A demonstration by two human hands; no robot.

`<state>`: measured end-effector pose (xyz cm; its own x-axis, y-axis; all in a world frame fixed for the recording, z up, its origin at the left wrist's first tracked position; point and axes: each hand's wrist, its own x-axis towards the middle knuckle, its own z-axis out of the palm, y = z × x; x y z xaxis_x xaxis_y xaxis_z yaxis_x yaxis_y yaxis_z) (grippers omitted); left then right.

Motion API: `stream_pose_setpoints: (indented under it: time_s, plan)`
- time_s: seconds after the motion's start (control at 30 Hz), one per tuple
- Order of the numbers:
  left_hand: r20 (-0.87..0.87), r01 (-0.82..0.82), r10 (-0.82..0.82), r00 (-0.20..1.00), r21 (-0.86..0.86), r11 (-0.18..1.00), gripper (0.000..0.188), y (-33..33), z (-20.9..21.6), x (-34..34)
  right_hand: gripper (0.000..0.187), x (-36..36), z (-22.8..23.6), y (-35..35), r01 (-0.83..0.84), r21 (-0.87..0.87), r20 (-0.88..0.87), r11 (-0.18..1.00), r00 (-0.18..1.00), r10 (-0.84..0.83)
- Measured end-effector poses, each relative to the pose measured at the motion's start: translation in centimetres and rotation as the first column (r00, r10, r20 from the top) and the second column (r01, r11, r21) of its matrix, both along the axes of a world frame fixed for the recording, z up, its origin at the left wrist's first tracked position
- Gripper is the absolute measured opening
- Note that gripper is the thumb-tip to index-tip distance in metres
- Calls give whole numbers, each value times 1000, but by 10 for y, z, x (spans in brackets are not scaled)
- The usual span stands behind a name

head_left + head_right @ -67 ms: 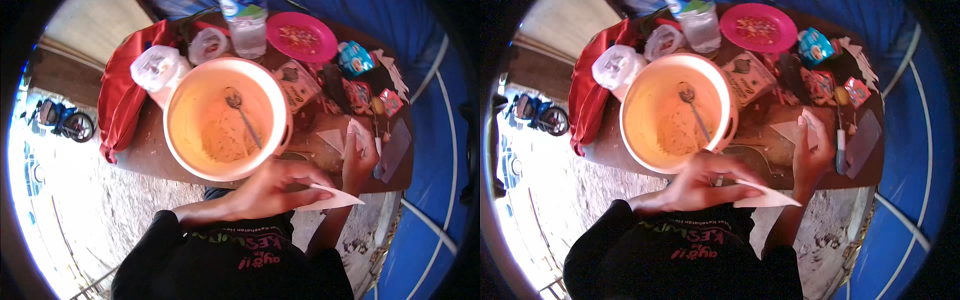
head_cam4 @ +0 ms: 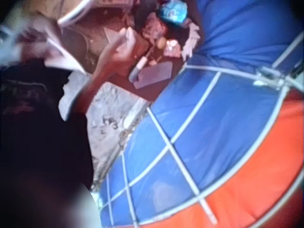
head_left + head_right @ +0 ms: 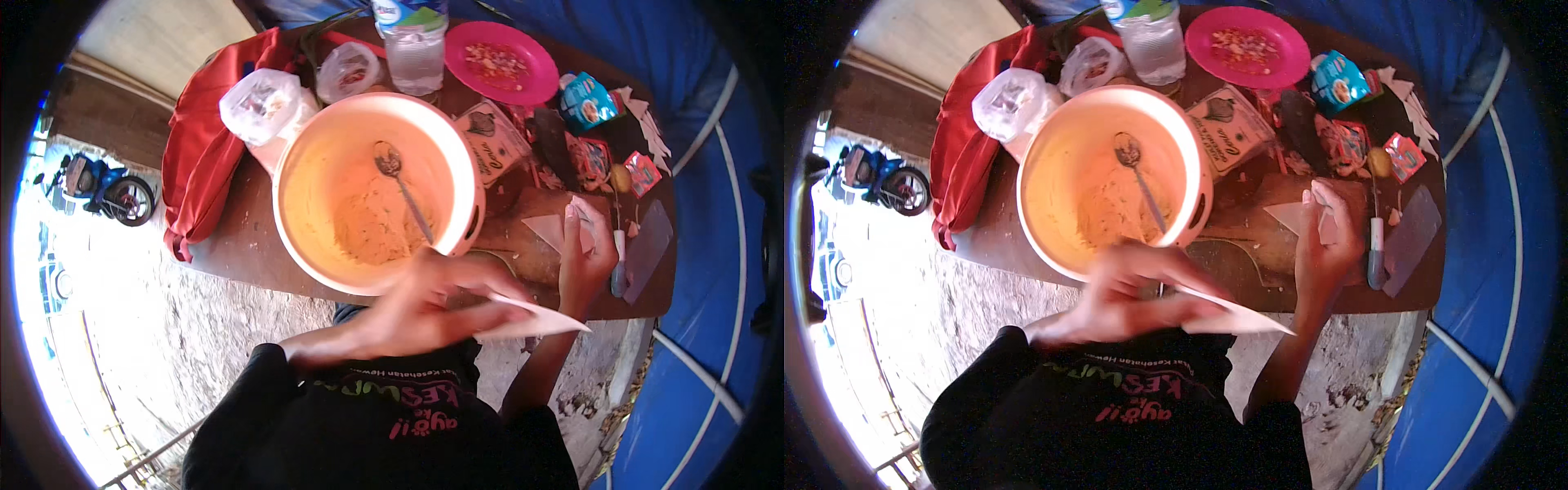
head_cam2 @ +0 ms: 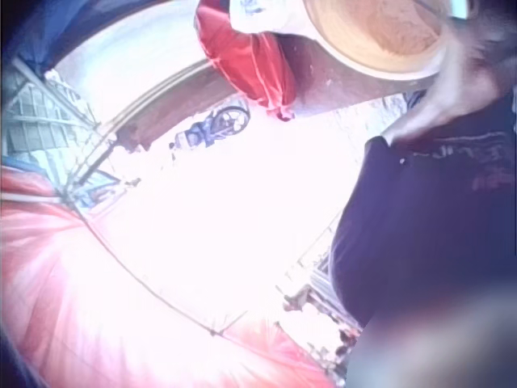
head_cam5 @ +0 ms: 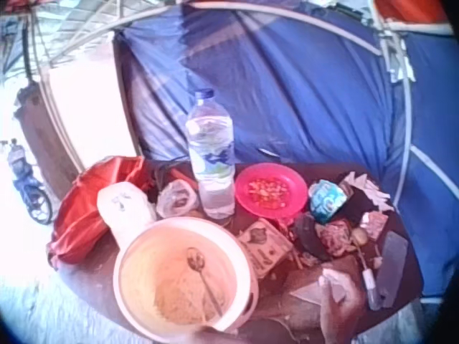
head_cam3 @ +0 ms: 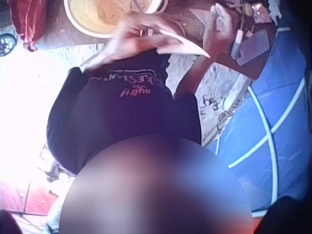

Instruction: The person repeatedly scoops a yellowish mixture from a pink bowl with a spoon, places it onto small triangular wrappers, folds them into sealed packets, and sets them on the table. The person uses a knife to help spread and fold the mixture into the wrappers.

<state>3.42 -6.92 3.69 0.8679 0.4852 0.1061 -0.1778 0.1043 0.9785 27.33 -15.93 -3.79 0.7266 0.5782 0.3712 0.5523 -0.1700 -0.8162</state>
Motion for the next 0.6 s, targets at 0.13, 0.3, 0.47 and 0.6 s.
stream_pose_setpoints:
  time_s: [0.13,0.3,0.47,0.6]
  plan:
    - [-18,-611,611,792,-60,790,15,44,0,-56,33,31,-12,-12,259,-280,223,924,954,-200]
    - [58,-842,841,538,-2,539,21,103,-37,-97,32,48,-35,-45,482,-516,523,708,832,-185]
    - [-11,-793,793,610,6,610,20,112,-70,-104,31,48,-43,-48,409,-370,287,834,904,-316]
    - [-68,-834,838,541,85,545,21,109,-80,-99,33,61,-34,-67,646,-285,713,708,637,-294]
